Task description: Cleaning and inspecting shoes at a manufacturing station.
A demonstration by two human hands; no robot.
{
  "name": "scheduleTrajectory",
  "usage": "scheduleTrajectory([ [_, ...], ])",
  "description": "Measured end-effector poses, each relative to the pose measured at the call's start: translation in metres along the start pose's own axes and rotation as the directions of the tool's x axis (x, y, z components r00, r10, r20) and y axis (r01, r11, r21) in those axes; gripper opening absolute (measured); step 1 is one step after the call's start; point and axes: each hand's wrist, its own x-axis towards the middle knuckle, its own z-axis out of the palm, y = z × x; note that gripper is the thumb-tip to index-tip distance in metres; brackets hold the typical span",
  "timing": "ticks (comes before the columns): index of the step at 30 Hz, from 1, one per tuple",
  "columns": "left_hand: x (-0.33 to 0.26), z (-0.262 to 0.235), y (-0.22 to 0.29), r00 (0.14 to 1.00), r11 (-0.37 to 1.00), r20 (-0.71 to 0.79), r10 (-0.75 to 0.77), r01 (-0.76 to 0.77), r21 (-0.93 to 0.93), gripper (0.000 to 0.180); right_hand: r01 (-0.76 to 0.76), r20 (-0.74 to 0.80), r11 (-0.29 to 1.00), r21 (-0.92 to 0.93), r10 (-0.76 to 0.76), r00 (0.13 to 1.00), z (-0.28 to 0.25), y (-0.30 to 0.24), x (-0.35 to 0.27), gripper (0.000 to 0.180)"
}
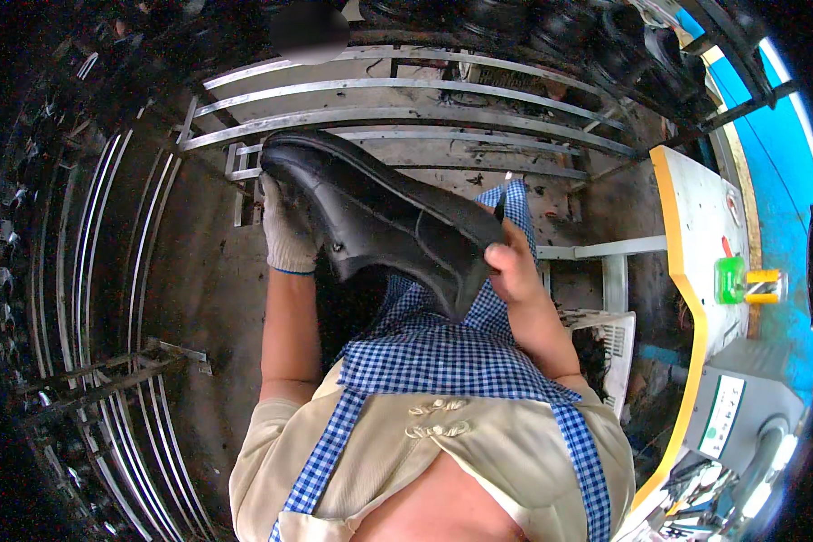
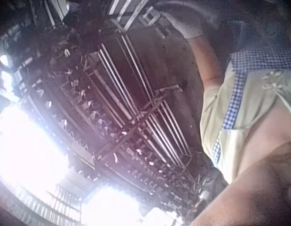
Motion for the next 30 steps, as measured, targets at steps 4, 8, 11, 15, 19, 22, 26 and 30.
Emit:
scheduleTrajectory([
  [4, 0.009, -0.021, -0.005, 0.999, 0.998, -0.035, -0.031, 0.029, -0.056, 0.059, -0.098, -0.094, 0.961, 0.259, 0.126, 0.988, -0.007, 0.007, 0.000, 0.049],
  [8, 0.005, -0.021, -0.006, 0.992, 0.995, 0.126, -0.012, 0.025, -0.101, 0.054, -0.099, -0.090, 0.967, 0.234, 0.123, 0.988, -0.006, 0.007, 0.003, 0.041],
  [11, -0.001, -0.011, 0.000, 0.993, 0.994, 0.116, 0.012, 0.001, -0.113, 0.051, -0.127, -0.115, 0.972, 0.196, 0.151, 0.982, -0.009, 0.011, 0.004, 0.041],
  [15, 0.002, -0.025, 0.009, 0.996, 0.990, 0.059, 0.069, -0.061, -0.126, 0.047, -0.228, -0.126, 0.928, 0.293, 0.274, 0.953, -0.002, 0.004, 0.011, 0.040],
  [19, 0.008, -0.047, 0.006, 0.882, 0.774, 0.084, 0.463, -0.449, 0.447, 0.037, -0.274, -0.305, 0.948, -0.162, 0.217, 0.927, -0.041, 0.053, 0.027, 0.038],
  [22, -0.023, 0.026, 0.028, 0.909, 0.836, 0.186, 0.374, -0.417, 0.357, 0.049, -0.120, -0.165, 0.911, -0.394, 0.058, 0.985, -0.040, 0.044, 0.025, 0.031],
  [26, -0.036, 0.041, 0.038, 0.830, 0.548, 0.509, 0.227, -0.541, 0.638, 0.062, -0.009, -0.146, 0.893, -0.449, -0.063, 0.987, -0.023, 0.000, 0.029, 0.018],
  [30, -0.044, 0.058, 0.040, 0.849, 0.627, 0.525, 0.055, -0.438, 0.644, 0.068, 0.472, 0.227, 0.607, -0.639, -0.437, 0.870, 0.003, -0.049, 0.038, 0.021],
])
